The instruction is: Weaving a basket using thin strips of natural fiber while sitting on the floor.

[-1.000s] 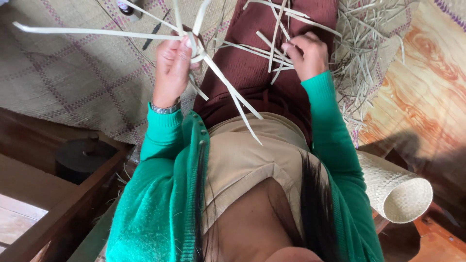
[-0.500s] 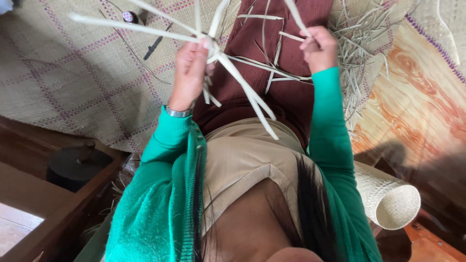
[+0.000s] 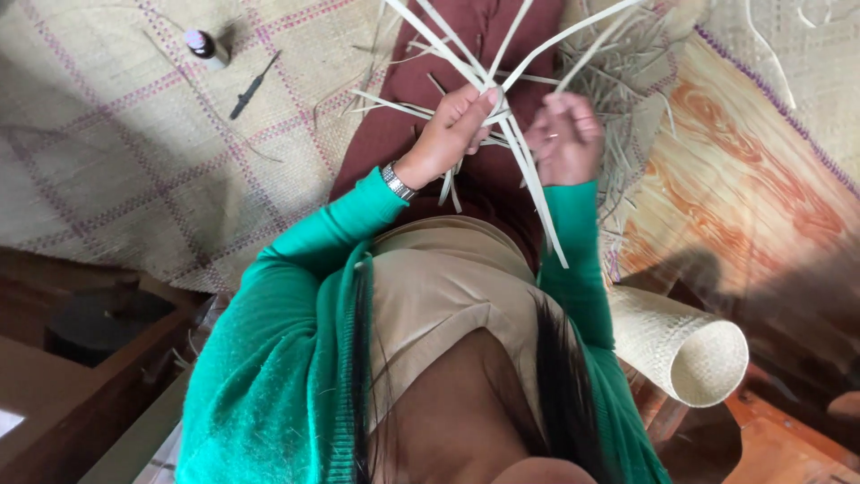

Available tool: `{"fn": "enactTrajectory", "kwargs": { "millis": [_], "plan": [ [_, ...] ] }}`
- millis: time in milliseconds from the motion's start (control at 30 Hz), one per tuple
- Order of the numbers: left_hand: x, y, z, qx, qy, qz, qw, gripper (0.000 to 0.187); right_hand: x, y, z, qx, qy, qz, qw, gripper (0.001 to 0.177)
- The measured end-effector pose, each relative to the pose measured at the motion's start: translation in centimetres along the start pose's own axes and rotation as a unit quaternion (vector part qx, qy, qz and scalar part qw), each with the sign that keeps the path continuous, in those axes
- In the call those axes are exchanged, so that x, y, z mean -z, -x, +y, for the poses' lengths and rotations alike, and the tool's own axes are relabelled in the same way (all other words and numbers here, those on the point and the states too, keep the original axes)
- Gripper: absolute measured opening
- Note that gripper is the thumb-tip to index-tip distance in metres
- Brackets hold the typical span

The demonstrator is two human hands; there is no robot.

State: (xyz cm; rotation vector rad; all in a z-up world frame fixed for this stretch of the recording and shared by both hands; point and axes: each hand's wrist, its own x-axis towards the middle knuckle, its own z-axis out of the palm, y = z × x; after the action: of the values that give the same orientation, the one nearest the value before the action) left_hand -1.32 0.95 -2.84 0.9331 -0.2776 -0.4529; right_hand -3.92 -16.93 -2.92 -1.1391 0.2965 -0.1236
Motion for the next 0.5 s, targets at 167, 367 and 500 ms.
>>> {"fn": "enactTrajectory", "kwargs": {
  "millis": [167,367,500],
  "plan": [
    [-1.9,-0.2,-0.9,-0.012,-0.077,0.039,0.996,0.020,-0.5,1.1,2.1,0.025,0.052,0.034,0.998,0.008],
    [-2.2,0.1,-2.2,0.055,-0.218,0.073,0.972,0.021,-2.6,2.3,3.6,0.022,-0.095,0.043,0.994,0.009],
    [-1.9,-0.5,-2.6,0.053,-0.262,0.079,0.960,0.024,-3.6,2.2,3.9,0.073,-0.084,0.082,0.990,0.010]
  ]
}}
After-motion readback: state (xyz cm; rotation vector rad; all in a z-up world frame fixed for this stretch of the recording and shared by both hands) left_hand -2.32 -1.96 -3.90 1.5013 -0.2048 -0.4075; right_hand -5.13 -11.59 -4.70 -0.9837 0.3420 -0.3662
